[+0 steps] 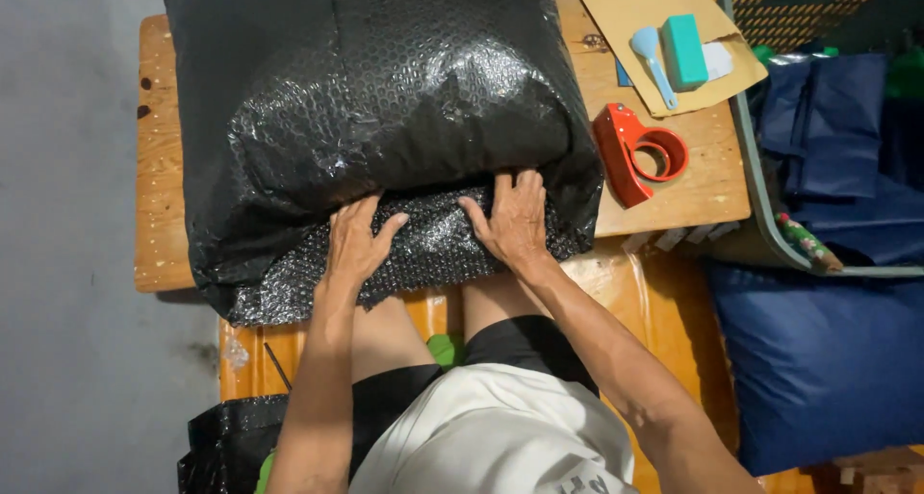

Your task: The person folds the edges of a black bubble mailer and secures it with clear packing tape using a red handheld tape dispenser. They repeatedly apply tape strips along the folded edge and press them down to seal the package.

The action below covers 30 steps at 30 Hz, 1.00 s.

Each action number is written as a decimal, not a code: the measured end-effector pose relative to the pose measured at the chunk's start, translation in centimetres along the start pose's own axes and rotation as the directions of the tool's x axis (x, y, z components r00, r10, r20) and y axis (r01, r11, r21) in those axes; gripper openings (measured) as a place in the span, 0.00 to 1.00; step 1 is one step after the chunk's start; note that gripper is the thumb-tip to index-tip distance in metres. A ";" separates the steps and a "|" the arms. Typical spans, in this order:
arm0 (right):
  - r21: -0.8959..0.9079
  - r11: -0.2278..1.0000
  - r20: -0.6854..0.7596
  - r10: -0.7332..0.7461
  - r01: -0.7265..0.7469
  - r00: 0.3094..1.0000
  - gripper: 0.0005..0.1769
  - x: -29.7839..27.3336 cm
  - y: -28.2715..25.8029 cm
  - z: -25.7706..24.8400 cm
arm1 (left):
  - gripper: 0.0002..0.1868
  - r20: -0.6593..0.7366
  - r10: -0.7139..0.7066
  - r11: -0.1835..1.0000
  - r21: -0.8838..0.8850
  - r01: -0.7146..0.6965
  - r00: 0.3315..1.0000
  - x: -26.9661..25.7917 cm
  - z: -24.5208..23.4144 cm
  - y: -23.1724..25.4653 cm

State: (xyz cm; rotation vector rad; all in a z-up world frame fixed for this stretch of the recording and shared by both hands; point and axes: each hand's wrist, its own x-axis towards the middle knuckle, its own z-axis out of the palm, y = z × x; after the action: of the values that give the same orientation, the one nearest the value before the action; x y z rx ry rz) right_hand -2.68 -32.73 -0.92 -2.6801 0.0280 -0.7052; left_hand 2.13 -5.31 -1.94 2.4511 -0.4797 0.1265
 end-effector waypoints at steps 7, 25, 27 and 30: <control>0.114 0.989 0.129 0.078 -0.093 0.989 0.34 -0.1 -0.9 -1.7 | 0.34 0.031 -0.053 0.996 0.072 0.051 0.998 0.6 -1.6 2.1; 0.022 0.957 -0.108 0.290 -0.290 0.951 0.17 0.7 8.5 -7.5 | 0.40 0.057 -0.263 0.963 0.080 0.258 0.963 1.3 -0.7 3.0; 0.041 0.937 -0.098 0.348 -0.346 0.932 0.13 0.3 8.0 -6.9 | 0.40 0.037 -0.292 0.953 0.098 0.287 0.956 1.4 -0.6 3.4; 0.124 0.950 -0.139 0.301 -0.285 0.943 0.34 1.9 4.5 -11.7 | 0.40 0.039 -0.310 0.949 0.082 0.306 0.950 1.4 -0.4 3.6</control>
State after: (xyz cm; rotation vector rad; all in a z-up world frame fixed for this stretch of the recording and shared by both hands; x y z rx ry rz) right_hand -6.29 -41.19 7.81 -2.4439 0.4131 -0.7939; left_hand 2.08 -8.19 0.70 2.5736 -0.1098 -0.0508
